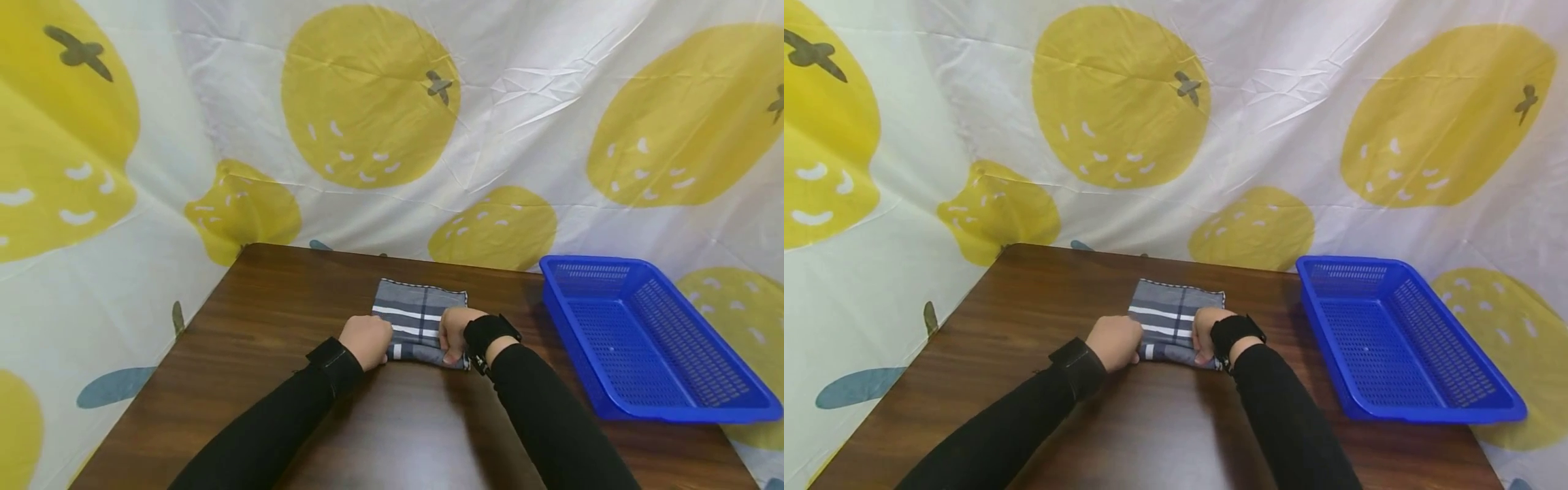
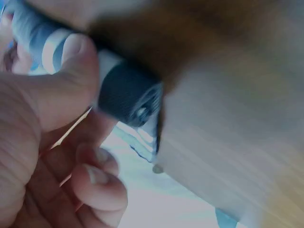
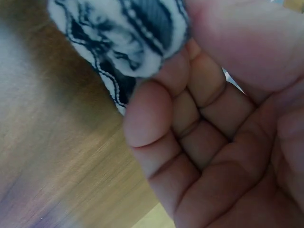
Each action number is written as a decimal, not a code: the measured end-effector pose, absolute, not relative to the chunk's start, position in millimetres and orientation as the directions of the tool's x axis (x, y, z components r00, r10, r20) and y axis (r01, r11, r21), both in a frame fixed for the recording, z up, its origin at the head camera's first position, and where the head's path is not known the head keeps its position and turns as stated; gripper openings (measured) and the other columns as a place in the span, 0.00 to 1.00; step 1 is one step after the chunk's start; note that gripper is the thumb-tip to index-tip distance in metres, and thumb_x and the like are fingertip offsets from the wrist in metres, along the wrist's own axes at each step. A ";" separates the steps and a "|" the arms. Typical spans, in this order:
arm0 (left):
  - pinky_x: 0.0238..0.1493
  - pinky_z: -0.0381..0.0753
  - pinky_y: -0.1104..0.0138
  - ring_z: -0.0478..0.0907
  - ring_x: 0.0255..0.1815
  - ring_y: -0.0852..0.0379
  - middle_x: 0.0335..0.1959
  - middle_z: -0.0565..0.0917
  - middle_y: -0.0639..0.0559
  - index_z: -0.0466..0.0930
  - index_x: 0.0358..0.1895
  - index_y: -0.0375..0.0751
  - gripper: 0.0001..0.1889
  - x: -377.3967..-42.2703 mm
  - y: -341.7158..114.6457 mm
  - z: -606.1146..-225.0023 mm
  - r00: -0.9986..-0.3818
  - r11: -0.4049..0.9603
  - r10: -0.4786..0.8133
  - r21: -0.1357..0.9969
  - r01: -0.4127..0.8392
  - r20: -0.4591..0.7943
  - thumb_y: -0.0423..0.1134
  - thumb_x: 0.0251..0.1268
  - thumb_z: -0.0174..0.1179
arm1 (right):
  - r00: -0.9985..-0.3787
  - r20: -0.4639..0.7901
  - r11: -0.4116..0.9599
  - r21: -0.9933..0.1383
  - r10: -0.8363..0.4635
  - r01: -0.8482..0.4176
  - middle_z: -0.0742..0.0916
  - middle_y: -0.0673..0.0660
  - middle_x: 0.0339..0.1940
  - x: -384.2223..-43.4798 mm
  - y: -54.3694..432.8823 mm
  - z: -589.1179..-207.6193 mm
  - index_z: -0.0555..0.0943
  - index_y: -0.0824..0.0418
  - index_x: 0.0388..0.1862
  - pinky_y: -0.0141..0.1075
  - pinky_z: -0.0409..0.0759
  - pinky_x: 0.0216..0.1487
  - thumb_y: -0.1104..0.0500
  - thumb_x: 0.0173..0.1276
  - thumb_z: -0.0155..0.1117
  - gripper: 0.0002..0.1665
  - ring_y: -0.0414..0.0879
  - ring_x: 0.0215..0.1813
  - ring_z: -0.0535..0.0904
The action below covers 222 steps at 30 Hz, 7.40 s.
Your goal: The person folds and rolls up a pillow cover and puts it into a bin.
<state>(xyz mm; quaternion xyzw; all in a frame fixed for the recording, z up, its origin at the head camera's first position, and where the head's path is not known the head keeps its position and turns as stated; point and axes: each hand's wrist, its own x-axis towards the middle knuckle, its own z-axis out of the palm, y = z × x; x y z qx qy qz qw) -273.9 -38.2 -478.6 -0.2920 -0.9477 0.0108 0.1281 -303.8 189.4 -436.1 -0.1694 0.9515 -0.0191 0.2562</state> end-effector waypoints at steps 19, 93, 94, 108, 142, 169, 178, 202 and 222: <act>0.20 0.83 0.58 0.81 0.28 0.53 0.20 0.86 0.52 0.88 0.18 0.48 0.13 -243.1 -28.8 -489.1 -0.664 0.820 0.565 -0.244 0.518 0.490 0.31 0.59 0.69 | -0.792 -0.524 0.949 -0.136 -0.313 -0.285 0.79 0.41 0.24 -319.1 194.5 -440.6 0.87 0.55 0.26 0.29 0.71 0.32 0.57 0.58 0.86 0.12 0.38 0.30 0.70; 0.30 0.75 0.60 0.74 0.26 0.60 0.21 0.79 0.62 0.79 0.19 0.54 0.18 -313.4 -34.5 -472.1 -0.846 0.855 0.519 0.085 0.512 -0.123 0.44 0.53 0.82 | -0.864 -0.369 0.929 0.005 -0.342 -0.370 0.83 0.47 0.27 -302.2 185.9 -446.9 0.86 0.56 0.24 0.40 0.79 0.45 0.57 0.58 0.83 0.12 0.44 0.34 0.74; 0.30 0.76 0.59 0.74 0.26 0.60 0.21 0.79 0.61 0.80 0.19 0.54 0.17 -310.5 -34.2 -471.8 -0.847 0.853 0.521 0.078 0.515 -0.103 0.44 0.53 0.82 | -0.855 -0.389 0.927 0.010 -0.343 -0.376 0.83 0.46 0.28 -304.6 186.8 -447.2 0.86 0.55 0.25 0.38 0.78 0.45 0.57 0.60 0.82 0.11 0.43 0.34 0.73; 0.30 0.85 0.56 0.85 0.29 0.53 0.26 0.89 0.52 0.87 0.22 0.46 0.11 -268.4 -39.7 -472.9 -0.748 0.794 0.601 -0.106 0.599 0.280 0.40 0.43 0.83 | -0.820 -0.481 0.944 -0.060 -0.311 -0.323 0.77 0.44 0.27 -311.5 189.5 -430.5 0.85 0.57 0.26 0.31 0.67 0.36 0.63 0.63 0.78 0.09 0.39 0.32 0.67; 0.33 0.81 0.59 0.75 0.27 0.60 0.24 0.83 0.60 0.85 0.23 0.51 0.12 -315.5 -41.4 -474.3 -0.844 0.835 0.537 0.140 0.532 0.001 0.38 0.55 0.80 | -0.857 -0.422 0.954 -0.071 -0.294 -0.292 0.86 0.43 0.34 -307.7 189.9 -432.4 0.90 0.54 0.34 0.34 0.81 0.46 0.56 0.63 0.82 0.06 0.39 0.37 0.76; 0.35 0.69 0.66 0.70 0.30 0.60 0.23 0.76 0.61 0.80 0.22 0.50 0.16 -351.0 -30.3 -469.7 -0.801 0.860 0.510 0.203 0.468 -0.314 0.42 0.61 0.79 | -0.873 0.243 0.901 0.206 -0.424 -0.381 0.86 0.53 0.19 -246.2 181.1 -462.1 0.82 0.56 0.17 0.45 0.86 0.29 0.65 0.55 0.82 0.16 0.49 0.25 0.84; 0.38 0.72 0.69 0.69 0.29 0.60 0.22 0.76 0.60 0.83 0.22 0.47 0.14 -338.3 -31.0 -457.9 -0.780 0.842 0.538 0.164 0.514 -0.320 0.42 0.61 0.78 | -0.770 0.431 0.874 0.349 -0.471 -0.338 0.87 0.54 0.21 -224.3 175.2 -478.6 0.85 0.55 0.18 0.41 0.81 0.33 0.65 0.58 0.71 0.11 0.49 0.28 0.84; 0.42 0.74 0.68 0.72 0.32 0.61 0.23 0.78 0.59 0.89 0.28 0.42 0.13 -325.1 -36.0 -451.8 -0.716 0.822 0.569 0.294 0.488 -0.403 0.46 0.62 0.78 | -0.916 -0.132 0.893 0.206 -0.378 -0.399 0.86 0.52 0.27 -273.3 176.2 -449.4 0.81 0.56 0.26 0.47 0.88 0.43 0.63 0.44 0.90 0.22 0.47 0.33 0.81; 0.26 0.81 0.61 0.81 0.26 0.55 0.21 0.87 0.54 0.88 0.19 0.48 0.09 -242.8 -34.9 -480.4 -0.663 0.777 0.624 -0.233 0.585 0.415 0.37 0.52 0.76 | -0.845 -0.397 0.927 -0.046 -0.358 -0.372 0.72 0.42 0.18 -299.5 187.2 -437.5 0.72 0.50 0.12 0.31 0.66 0.29 0.68 0.51 0.85 0.29 0.38 0.26 0.63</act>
